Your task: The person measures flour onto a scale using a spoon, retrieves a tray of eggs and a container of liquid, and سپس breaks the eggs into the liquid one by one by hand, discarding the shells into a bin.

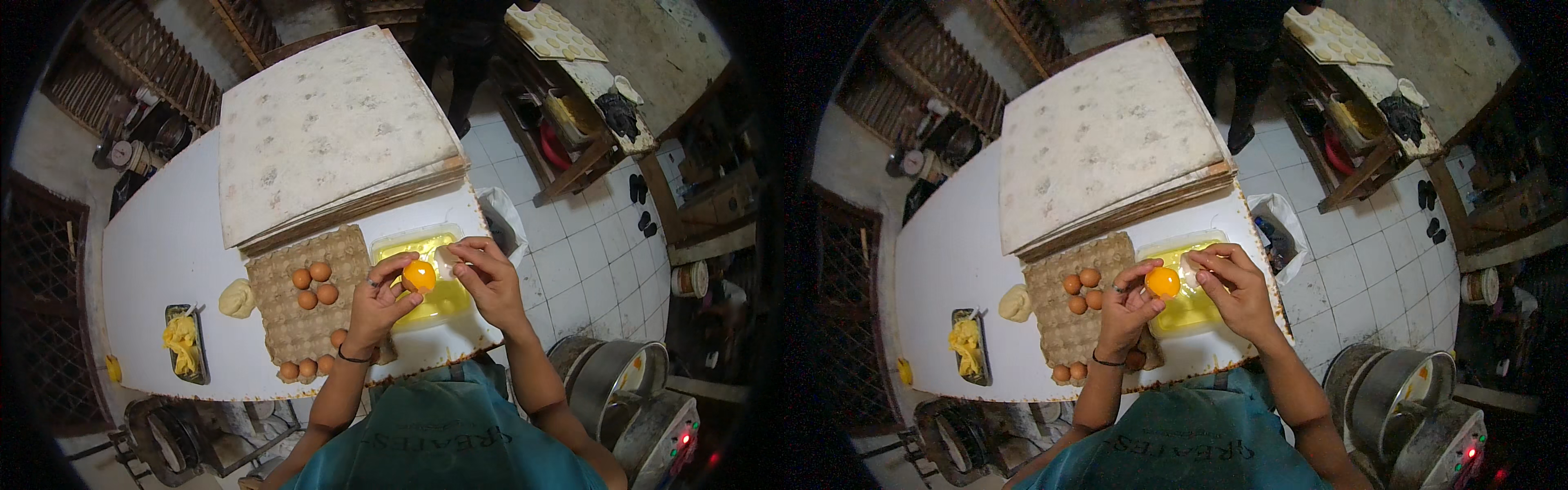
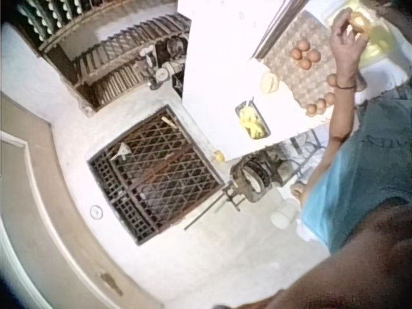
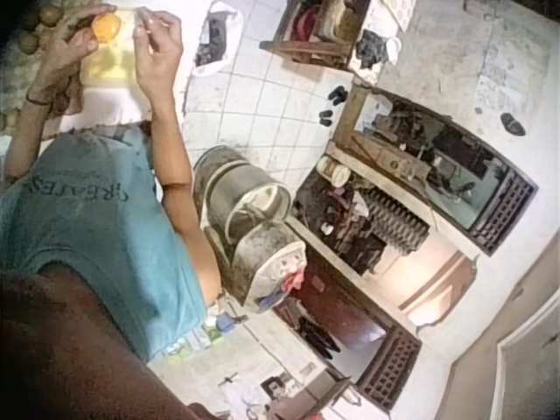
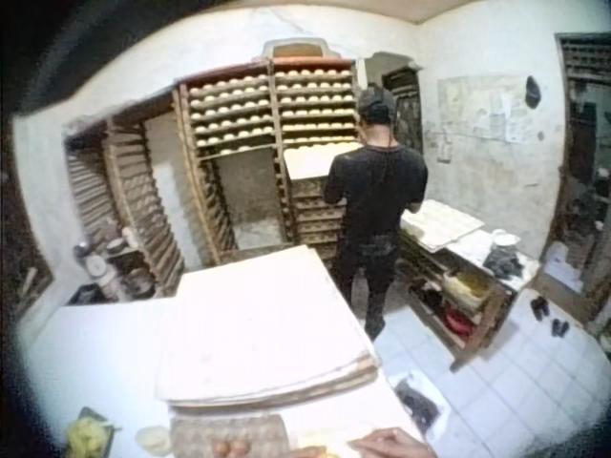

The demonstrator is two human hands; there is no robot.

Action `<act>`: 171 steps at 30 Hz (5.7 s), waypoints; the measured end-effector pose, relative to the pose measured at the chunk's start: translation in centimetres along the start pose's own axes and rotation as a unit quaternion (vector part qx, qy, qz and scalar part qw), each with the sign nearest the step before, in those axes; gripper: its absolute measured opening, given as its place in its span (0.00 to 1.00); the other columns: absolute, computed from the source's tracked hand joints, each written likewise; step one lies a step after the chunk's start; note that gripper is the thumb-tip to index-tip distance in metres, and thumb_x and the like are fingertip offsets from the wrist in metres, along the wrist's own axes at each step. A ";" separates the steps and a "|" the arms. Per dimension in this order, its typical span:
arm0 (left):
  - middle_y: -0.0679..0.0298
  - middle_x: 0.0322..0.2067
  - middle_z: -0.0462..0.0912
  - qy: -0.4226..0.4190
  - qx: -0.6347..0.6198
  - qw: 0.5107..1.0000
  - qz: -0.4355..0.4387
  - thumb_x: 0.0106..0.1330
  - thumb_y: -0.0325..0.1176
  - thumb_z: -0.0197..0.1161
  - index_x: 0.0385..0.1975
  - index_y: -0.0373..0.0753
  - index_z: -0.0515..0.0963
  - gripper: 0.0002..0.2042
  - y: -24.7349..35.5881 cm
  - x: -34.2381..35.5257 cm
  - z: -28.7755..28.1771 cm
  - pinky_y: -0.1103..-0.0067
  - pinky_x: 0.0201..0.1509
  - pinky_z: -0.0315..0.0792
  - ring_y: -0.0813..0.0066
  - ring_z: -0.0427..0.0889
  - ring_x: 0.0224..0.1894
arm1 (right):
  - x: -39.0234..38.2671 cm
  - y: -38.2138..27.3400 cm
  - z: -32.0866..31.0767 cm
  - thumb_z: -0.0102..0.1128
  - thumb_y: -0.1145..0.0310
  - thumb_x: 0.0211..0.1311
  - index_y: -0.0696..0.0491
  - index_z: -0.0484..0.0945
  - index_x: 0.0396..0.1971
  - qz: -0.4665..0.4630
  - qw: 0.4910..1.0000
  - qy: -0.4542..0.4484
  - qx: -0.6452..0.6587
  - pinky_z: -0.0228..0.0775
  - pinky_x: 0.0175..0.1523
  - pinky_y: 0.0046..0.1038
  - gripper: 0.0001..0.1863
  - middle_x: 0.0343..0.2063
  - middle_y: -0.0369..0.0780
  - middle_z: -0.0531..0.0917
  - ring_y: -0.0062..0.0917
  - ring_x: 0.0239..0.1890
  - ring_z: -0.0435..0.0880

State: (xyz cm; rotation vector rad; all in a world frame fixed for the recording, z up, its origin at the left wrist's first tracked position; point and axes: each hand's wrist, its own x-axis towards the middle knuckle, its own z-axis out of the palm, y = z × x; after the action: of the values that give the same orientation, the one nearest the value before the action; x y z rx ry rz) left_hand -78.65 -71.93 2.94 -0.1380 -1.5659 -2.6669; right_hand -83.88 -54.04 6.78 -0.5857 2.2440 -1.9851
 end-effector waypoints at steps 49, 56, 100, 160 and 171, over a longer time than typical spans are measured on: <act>0.60 0.50 0.67 0.032 0.044 0.993 -0.104 0.52 0.17 0.60 0.47 0.34 0.66 0.21 -6.8 0.9 -2.3 0.81 0.50 0.69 0.73 0.71 0.48 | -0.6 1.0 -1.1 0.48 0.69 0.62 0.55 0.64 0.53 0.180 0.849 0.049 0.495 0.71 0.45 0.24 0.19 0.43 0.40 0.73 0.24 0.41 0.75; 0.58 0.51 0.66 -0.006 -0.068 0.991 -0.114 0.52 0.17 0.58 0.47 0.34 0.64 0.21 -9.0 3.1 8.4 0.80 0.52 0.67 0.71 0.70 0.50 | -3.7 1.1 -9.0 0.48 0.68 0.62 0.55 0.63 0.53 0.100 0.830 0.101 0.539 0.69 0.47 0.26 0.20 0.44 0.41 0.73 0.25 0.43 0.74; 0.62 0.52 0.63 0.131 0.142 0.957 -0.215 0.60 0.33 0.55 0.58 0.38 0.57 0.26 -22.0 13.5 13.7 0.74 0.57 0.61 0.72 0.68 0.49 | -29.9 26.9 -34.9 0.53 0.65 0.56 0.51 0.62 0.54 0.293 0.799 0.368 0.374 0.66 0.40 0.22 0.24 0.37 0.36 0.75 0.20 0.36 0.74; 0.66 0.33 0.66 0.359 0.021 0.932 -0.049 0.65 0.32 0.47 0.39 0.38 0.63 0.07 -2.1 -3.9 -11.2 0.82 0.32 0.67 0.79 0.68 0.35 | 4.6 9.7 14.8 0.40 0.61 0.63 0.51 0.63 0.45 0.340 0.824 -0.090 0.444 0.62 0.25 0.18 0.14 0.27 0.37 0.72 0.22 0.21 0.69; 0.68 0.30 0.67 0.329 -0.094 0.934 -0.103 0.61 0.38 0.56 0.33 0.42 0.65 0.09 -7.8 2.8 -1.9 0.85 0.37 0.65 0.82 0.68 0.33 | 0.6 9.3 7.1 0.45 0.63 0.61 0.58 0.64 0.45 0.154 0.971 0.113 0.147 0.63 0.47 0.26 0.17 0.38 0.43 0.72 0.28 0.41 0.71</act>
State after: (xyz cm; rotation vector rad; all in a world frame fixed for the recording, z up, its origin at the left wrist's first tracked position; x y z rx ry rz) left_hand -82.17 -69.75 -4.47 0.8656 -1.1505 -2.5758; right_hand -84.31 -60.13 -3.21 0.0205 1.9394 -2.2428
